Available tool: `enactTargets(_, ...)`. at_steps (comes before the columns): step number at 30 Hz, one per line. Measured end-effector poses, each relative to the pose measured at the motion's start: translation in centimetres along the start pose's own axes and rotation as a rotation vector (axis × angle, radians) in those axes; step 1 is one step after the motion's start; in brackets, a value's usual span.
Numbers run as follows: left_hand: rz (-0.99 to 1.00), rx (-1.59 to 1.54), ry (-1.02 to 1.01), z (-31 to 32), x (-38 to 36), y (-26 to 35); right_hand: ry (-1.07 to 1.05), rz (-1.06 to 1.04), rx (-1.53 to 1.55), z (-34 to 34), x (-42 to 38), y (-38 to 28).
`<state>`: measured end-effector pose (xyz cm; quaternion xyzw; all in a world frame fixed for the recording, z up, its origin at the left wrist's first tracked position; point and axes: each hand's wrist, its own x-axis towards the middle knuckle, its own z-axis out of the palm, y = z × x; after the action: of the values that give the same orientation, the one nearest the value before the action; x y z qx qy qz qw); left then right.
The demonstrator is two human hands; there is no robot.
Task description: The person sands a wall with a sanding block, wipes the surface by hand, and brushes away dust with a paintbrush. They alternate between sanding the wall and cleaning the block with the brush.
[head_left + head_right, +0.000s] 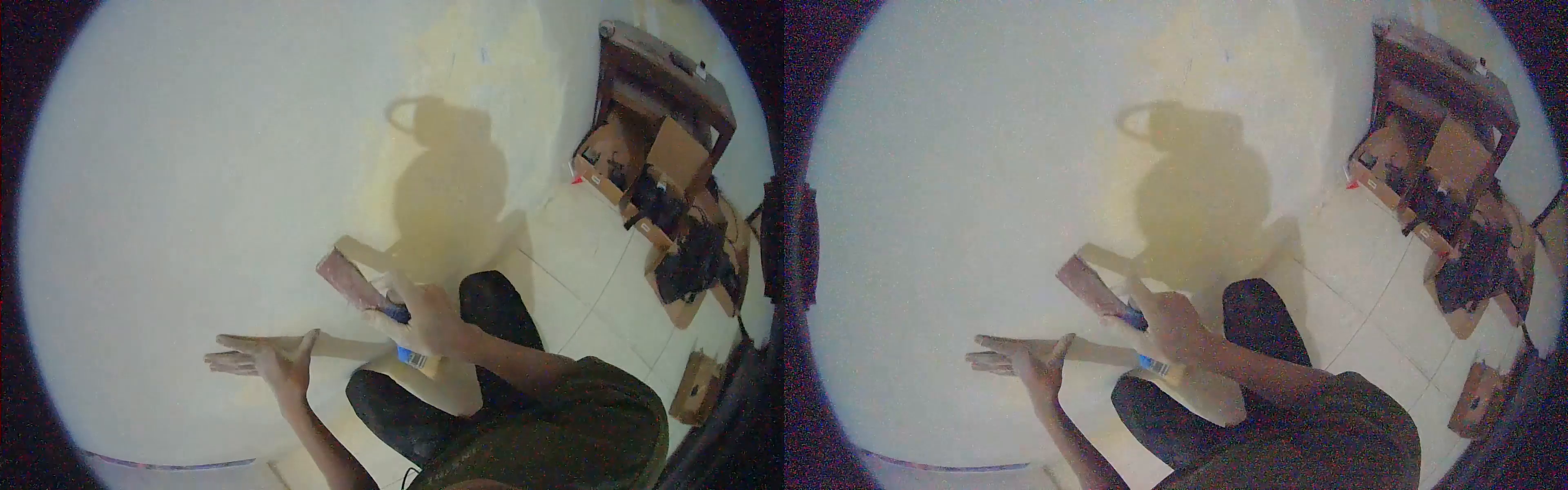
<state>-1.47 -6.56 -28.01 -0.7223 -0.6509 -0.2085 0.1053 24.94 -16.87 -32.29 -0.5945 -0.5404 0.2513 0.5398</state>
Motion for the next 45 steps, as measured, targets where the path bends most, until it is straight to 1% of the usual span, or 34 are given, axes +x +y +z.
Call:
enactTargets(1, 0.077, 0.063, 0.140, 0.7, 1.0, 0.1, -0.072, 0.029, -0.039, 0.5, 0.3, 0.3)
enactTargets(2, 0.119, 0.077, 0.200, 0.6, 0.9, 0.5, -0.138, 0.046, -0.078, 0.5, -0.9, 0.5)
enactTargets(3, 0.160, 0.093, 0.260, 0.4, 0.7, 0.9, -0.147, 0.047, -0.095, 0.7, -1.9, 0.7)
enactTargets(5, 0.164, 0.021, 0.201, -0.7, 0.5, 0.7, -0.169, 0.043, -0.139, 1.5, -5.1, 0.9)
enactTargets(8, 0.166, -0.039, 0.357, 0.2, 0.9, 1.4, -0.294, 0.060, 0.088, 2.6, -8.7, 3.3)
enactTargets(9, 0.145, -0.045, 0.391, 0.2, 0.8, 2.1, -0.423, 0.192, -0.052, 1.7, -9.5, 2.3)
enactTargets(11, 0.097, -0.055, 0.462, 0.2, 0.3, 3.0, -0.417, 0.189, -0.057, 2.0, -11.6, 2.7)
enactTargets(13, 0.249, -0.286, 0.574, 0.3, -1.5, 4.4, -0.462, 0.268, -0.022, 1.2, -11.9, 1.8)
enactTargets(14, 0.326, -0.397, 0.627, 0.3, -2.7, 5.3, -0.452, 0.287, -0.012, 0.8, -11.9, 1.8)
enactTargets(15, 0.405, -0.650, 0.771, 0.7, -3.0, 7.1, -0.444, 0.306, -0.004, 0.8, -12.1, 1.8)
enactTargets(16, 0.480, -0.755, 0.533, 0.2, -3.9, 7.7, -0.439, 0.328, 0.005, 0.6, -12.1, 2.0)
enactTargets(17, 0.550, -0.853, 0.288, -0.3, -4.8, 8.0, -0.372, 0.285, -0.008, 0.6, -12.1, 2.4)
enactTargets(19, 0.538, -1.071, -0.095, 0.1, -5.4, 9.2, -0.236, 0.191, -0.036, 0.5, -11.4, 3.4)
enactTargets(20, 0.545, -1.055, -0.119, 0.1, -5.8, 10.2, -0.203, 0.240, -0.035, -0.2, -11.2, 3.9)
enactTargets(22, 0.562, -1.024, -0.162, -2.0, -5.1, 11.7, -0.132, 0.332, -0.036, -0.8, -10.4, 4.2)
enactTargets(23, 0.609, -0.985, -0.167, -1.6, -5.1, 11.4, -0.076, 0.328, -0.021, -0.8, -10.2, 3.8)
enactTargets(25, 0.706, -0.904, -0.177, 0.7, -5.0, 10.5, -0.035, 0.388, 0.062, -1.1, -9.8, 3.5)
enactTargets(26, 0.763, -0.810, -0.390, 2.6, -5.0, 9.9, -0.015, 0.415, 0.100, -1.0, -9.6, 3.3)
enactTargets(27, 0.812, -0.708, -0.598, 4.9, -5.1, 9.6, 0.009, 0.407, 0.049, -1.0, -9.6, 3.4)
enactTargets(29, 0.693, -0.670, -0.946, 4.6, -4.5, 10.1, -0.009, 0.387, 0.028, -0.7, -9.7, 3.8)
enactTargets(31, 0.361, -0.794, -1.225, 0.7, -3.8, 13.3, -0.019, 0.367, -0.018, -0.4, -10.5, 3.6)
enactTargets(33, 0.462, -0.906, -0.920, 3.7, -5.6, 13.8, -0.023, 0.344, -0.090, -0.7, -10.6, 2.9)
enactTargets(34, 0.508, -0.957, -0.763, 4.2, -6.5, 13.9, -0.079, 0.390, -0.109, -1.0, -10.6, 2.8)
enactTargets(36, 0.474, -1.013, -0.780, 4.8, -7.3, 14.6, -0.191, 0.492, -0.140, -1.6, -10.4, 2.6)
enactTargets(37, 0.461, -1.039, -0.787, 4.9, -7.2, 15.0, -0.185, 0.441, -0.134, -1.6, -10.4, 2.7)
enactTargets(39, 0.523, -1.031, -0.725, 4.9, -6.9, 15.6, -0.168, 0.340, -0.128, -1.9, -10.3, 2.8)
enactTargets(40, 0.553, -1.028, -0.695, 4.7, -6.4, 15.8, -0.176, 0.335, -0.117, -2.0, -9.9, 2.3)
enactTargets(42, 0.544, -1.060, -0.739, 2.6, -6.2, 15.8, -0.192, 0.316, -0.089, -2.5, -9.9, 0.9)
enactTargets(43, 0.543, -1.072, -0.762, 1.4, -5.8, 15.5, -0.253, 0.337, 0.035, -2.5, -9.7, 0.8)
enactTargets(45, 0.522, -1.253, -0.951, 0.6, -5.7, 14.7, -0.367, 0.368, 0.286, -2.8, -9.7, 0.6)
